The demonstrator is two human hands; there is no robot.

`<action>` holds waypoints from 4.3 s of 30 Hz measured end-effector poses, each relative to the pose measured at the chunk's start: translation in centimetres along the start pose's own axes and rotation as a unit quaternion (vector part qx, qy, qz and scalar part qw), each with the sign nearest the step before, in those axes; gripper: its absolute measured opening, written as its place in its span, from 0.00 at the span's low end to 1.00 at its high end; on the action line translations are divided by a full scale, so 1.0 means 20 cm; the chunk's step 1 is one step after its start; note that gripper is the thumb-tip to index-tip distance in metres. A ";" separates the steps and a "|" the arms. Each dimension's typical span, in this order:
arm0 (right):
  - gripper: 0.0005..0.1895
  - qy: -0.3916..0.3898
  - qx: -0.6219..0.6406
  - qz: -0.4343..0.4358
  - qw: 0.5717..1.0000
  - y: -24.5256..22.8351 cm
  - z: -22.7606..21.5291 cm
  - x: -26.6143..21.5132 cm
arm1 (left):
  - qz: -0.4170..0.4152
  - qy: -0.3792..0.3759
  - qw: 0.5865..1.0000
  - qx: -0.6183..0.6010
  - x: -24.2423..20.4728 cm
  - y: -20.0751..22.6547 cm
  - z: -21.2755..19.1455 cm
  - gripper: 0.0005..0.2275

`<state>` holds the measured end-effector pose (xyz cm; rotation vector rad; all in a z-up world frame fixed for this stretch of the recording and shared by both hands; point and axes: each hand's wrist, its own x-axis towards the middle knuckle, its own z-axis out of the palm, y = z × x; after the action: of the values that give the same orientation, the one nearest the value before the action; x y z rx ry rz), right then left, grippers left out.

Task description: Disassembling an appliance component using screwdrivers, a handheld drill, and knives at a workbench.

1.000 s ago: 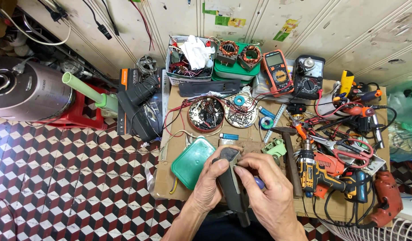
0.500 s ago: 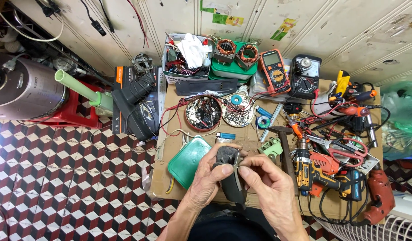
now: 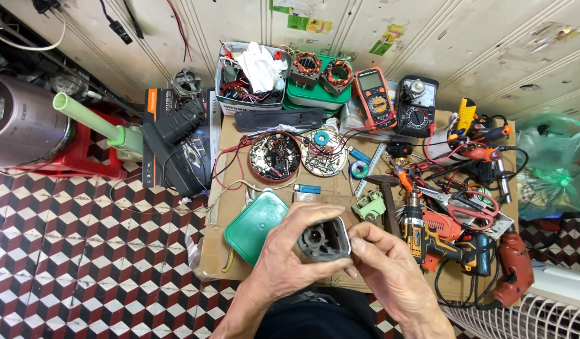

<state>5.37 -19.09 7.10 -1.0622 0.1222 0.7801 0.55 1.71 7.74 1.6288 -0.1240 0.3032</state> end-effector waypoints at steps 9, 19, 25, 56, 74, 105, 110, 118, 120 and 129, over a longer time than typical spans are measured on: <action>0.12 0.020 0.065 0.041 0.997 0.00 0.01 -0.02 | 0.107 0.017 0.989 0.099 0.01 0.02 0.02 0.30; 0.13 0.046 0.027 0.046 0.998 0.02 0.03 -0.02 | 0.098 0.011 0.990 0.103 -0.01 -0.02 0.03 0.29; 0.12 0.057 -0.040 0.022 0.997 0.04 0.04 -0.01 | 0.086 0.017 0.990 0.110 -0.02 -0.04 0.04 0.29; 0.23 0.069 -0.266 -0.044 0.960 0.09 0.10 0.09 | -0.185 0.029 0.982 -0.022 -0.04 -0.15 0.02 0.27; 0.26 0.056 -0.163 0.085 0.981 0.09 0.04 0.22 | -0.272 -0.045 0.771 -0.573 -0.09 -0.47 0.14 0.18; 0.24 0.116 -0.461 -0.080 0.876 0.15 -0.35 -0.17 | -0.482 0.087 0.728 -0.480 -0.15 -0.72 -0.01 0.25; 0.20 0.122 -0.472 -0.046 0.872 0.12 -0.27 -0.15 | -0.480 0.081 0.746 -0.455 -0.18 -0.74 -0.04 0.21; 0.19 0.109 -0.477 -0.055 0.871 0.12 -0.27 -0.15 | -0.505 0.076 0.736 -0.443 -0.17 -0.73 -0.03 0.19; 0.19 0.104 -0.472 -0.052 0.874 0.10 -0.27 -0.15 | -0.500 0.076 0.734 -0.453 -0.17 -0.72 -0.02 0.19; 0.19 0.085 -0.498 -0.069 0.860 0.08 -0.25 -0.16 | -0.513 0.086 0.730 -0.444 -0.17 -0.72 -0.02 0.19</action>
<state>3.45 -24.33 4.88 -2.1027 -0.2431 0.6021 0.93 3.06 -6.98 0.5111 0.6847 -0.4356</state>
